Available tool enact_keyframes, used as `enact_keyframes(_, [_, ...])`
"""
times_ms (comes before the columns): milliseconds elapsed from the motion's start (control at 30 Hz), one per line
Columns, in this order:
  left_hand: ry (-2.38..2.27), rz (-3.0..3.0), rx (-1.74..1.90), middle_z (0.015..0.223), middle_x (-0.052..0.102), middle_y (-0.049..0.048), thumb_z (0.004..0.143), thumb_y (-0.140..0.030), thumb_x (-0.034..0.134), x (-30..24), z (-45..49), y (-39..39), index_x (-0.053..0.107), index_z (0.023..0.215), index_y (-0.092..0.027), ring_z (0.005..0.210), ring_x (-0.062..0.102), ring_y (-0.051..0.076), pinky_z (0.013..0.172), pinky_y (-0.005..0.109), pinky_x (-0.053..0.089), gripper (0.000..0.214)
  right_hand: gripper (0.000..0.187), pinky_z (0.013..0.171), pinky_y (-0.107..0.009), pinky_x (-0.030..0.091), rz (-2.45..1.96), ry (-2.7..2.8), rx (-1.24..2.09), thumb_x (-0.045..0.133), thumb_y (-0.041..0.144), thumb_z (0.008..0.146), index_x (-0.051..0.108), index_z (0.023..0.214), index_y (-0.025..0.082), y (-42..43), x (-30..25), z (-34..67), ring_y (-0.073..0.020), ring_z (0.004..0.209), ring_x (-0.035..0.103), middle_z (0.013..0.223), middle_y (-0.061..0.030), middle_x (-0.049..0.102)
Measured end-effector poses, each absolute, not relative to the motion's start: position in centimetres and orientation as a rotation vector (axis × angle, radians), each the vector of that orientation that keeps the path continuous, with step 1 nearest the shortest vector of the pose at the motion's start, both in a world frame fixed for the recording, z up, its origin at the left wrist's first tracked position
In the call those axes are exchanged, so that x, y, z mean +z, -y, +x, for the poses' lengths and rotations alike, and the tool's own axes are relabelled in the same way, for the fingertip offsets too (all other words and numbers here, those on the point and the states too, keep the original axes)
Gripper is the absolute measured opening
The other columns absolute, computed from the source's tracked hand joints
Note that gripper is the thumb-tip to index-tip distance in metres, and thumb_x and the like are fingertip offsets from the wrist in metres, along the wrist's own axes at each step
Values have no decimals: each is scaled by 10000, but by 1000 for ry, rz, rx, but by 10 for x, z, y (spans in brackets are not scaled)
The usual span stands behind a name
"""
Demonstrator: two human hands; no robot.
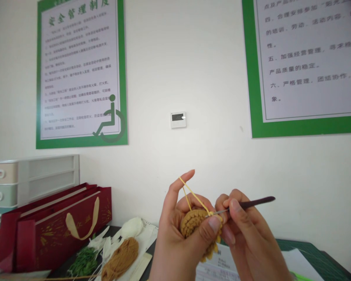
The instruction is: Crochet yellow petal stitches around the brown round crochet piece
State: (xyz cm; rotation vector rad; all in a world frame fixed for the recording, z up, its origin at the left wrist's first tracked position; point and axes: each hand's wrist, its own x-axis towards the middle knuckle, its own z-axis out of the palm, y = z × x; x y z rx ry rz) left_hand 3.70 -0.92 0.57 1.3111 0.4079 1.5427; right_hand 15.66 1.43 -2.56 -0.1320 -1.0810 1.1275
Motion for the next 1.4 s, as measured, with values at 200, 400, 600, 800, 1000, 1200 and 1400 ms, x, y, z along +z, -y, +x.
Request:
enact_keyframes(200, [-419,1264,1575,775,667,-31,754,-170,872,10,43,13,516,1409,-280,632,655,127,631,241,495,754,235,499,-196,394,-139,1136,993,597,411,981,540,837,234,-19,-29,153,-77,550,392,787,24,535])
enact_keyframes(400, [-534,1212,1686,791,673,-54,748,-101,851,6,50,16,395,1501,-382,474,514,59,451,180,374,924,263,523,-239,533,-207,1390,-246,677,45,835,716,1011,236,-22,-35,168,-144,677,617,813,-27,651])
enact_keyframes(600, [-349,1036,1351,806,677,6,609,-168,952,0,48,6,576,1346,-141,579,597,103,569,234,474,827,301,454,-288,505,-190,1245,-643,718,24,799,764,987,254,-24,-39,172,-149,574,589,726,-18,655])
enact_keyframes(800, [-231,1114,1332,799,674,-6,702,-92,891,4,39,11,310,1567,-270,631,584,102,623,230,454,1058,103,431,-264,439,-17,1236,18,637,186,945,702,1011,230,-15,-26,150,-135,538,532,680,0,591])
enact_keyframes(1000, [-206,1231,1300,824,668,-8,763,-108,858,6,32,14,139,1603,-399,624,546,93,598,223,382,1143,67,511,-278,478,33,1280,333,635,280,964,686,971,237,-14,-28,156,-153,620,539,696,-9,571])
enact_keyframes(1200, [-209,1289,1286,814,666,-18,759,-117,851,5,31,10,38,1594,-472,718,663,198,635,298,385,1218,87,487,-236,474,48,1269,404,619,294,984,667,952,229,-16,-24,158,-126,566,545,639,13,556])
enact_keyframes(1400, [-176,1292,1241,823,668,-15,753,-90,835,4,30,9,137,1583,-459,715,647,189,635,295,386,1145,92,557,-249,516,19,1192,418,544,290,1024,623,1020,243,-12,-32,158,-137,638,589,675,1,594])
